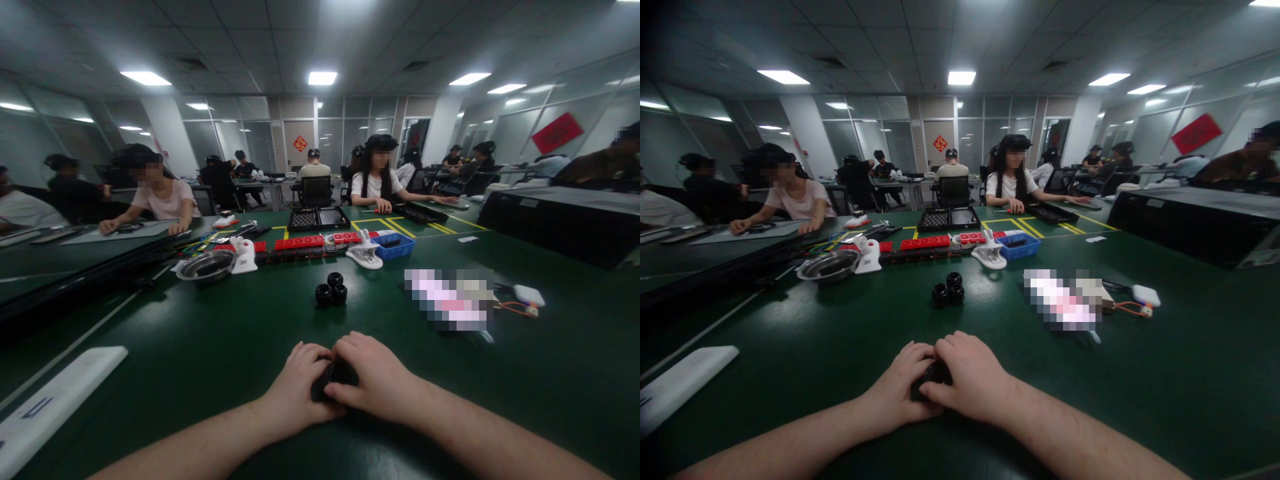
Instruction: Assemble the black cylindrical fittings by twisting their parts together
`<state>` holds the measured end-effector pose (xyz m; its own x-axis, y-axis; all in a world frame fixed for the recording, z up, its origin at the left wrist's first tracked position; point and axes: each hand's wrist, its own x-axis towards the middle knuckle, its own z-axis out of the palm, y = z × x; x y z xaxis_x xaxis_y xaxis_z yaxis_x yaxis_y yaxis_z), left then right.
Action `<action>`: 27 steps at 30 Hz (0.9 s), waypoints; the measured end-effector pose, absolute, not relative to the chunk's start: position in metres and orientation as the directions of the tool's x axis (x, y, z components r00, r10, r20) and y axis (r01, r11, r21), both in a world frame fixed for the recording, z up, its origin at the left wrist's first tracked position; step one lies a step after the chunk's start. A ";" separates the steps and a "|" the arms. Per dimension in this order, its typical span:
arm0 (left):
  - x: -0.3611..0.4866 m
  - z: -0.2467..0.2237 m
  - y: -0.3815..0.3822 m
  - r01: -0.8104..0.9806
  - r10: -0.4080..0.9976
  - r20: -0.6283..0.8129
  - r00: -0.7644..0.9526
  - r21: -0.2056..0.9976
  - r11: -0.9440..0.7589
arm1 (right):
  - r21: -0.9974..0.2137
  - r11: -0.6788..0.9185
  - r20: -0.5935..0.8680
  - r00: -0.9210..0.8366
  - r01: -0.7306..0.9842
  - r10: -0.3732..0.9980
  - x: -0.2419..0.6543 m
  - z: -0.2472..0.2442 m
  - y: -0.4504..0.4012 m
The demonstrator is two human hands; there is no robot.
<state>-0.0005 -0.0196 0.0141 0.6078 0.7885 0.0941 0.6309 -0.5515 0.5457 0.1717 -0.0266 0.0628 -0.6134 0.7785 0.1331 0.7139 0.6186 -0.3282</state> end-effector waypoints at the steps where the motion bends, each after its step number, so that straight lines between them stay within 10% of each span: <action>1: 0.000 0.014 -0.020 0.632 0.790 0.093 0.606 0.546 -0.549 | -0.340 0.644 0.133 -0.642 0.685 0.755 0.171 0.064 -0.027; 27: 0.000 0.016 -0.019 0.628 0.784 0.095 0.613 0.543 -0.557 | -0.370 0.627 0.187 -0.607 0.686 0.773 0.172 0.063 -0.026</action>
